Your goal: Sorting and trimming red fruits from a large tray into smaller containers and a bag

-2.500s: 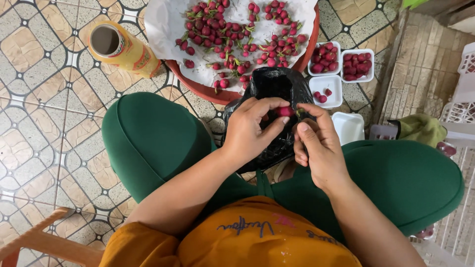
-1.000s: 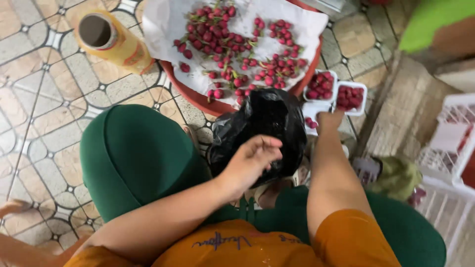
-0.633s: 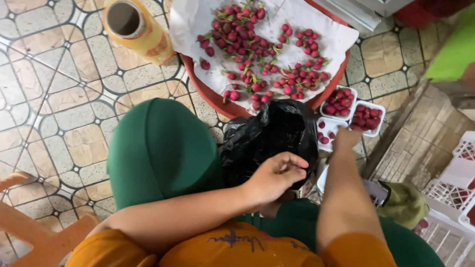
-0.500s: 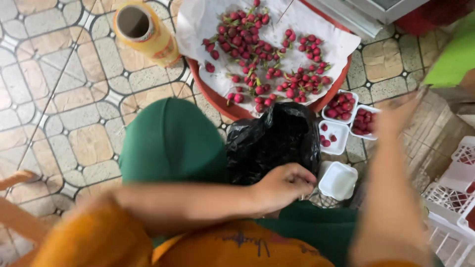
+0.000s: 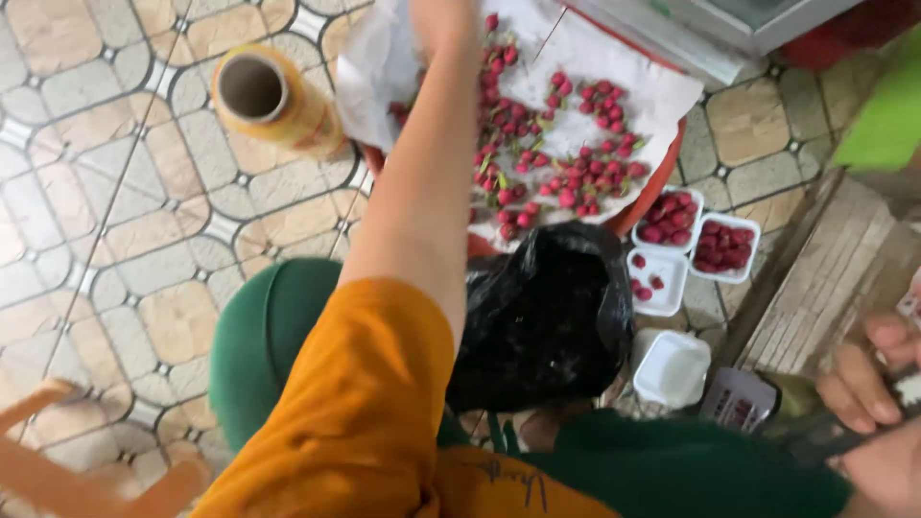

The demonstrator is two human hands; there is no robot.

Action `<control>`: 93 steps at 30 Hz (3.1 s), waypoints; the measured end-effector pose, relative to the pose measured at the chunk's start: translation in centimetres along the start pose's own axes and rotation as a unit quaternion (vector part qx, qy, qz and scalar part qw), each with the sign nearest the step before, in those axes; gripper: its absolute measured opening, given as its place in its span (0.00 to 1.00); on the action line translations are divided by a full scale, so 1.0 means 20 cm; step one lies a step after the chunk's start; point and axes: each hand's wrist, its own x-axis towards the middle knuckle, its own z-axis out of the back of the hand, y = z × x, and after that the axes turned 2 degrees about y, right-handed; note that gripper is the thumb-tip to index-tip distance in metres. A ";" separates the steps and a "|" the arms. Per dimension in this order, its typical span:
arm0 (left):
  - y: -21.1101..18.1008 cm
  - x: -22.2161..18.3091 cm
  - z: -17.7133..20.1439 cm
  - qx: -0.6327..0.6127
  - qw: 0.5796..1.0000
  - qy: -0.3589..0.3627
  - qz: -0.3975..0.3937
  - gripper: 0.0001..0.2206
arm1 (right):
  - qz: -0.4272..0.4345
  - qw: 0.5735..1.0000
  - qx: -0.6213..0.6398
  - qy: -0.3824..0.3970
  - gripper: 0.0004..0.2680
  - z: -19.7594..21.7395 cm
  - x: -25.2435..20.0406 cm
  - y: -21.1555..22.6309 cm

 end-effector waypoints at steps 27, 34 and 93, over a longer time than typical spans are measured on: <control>0.46 -0.65 0.39 0.199 0.956 0.104 0.188 0.19 | -0.010 0.987 0.157 0.045 0.16 -0.19 0.15 -0.04; 0.45 -0.66 0.48 0.179 0.954 0.120 0.207 0.16 | -0.031 0.993 0.069 -0.090 0.15 -0.36 0.08 0.01; -0.69 -2.28 1.86 -0.211 0.841 0.465 -0.177 0.17 | 0.150 0.977 -0.134 0.074 0.19 -0.65 -0.35 -0.55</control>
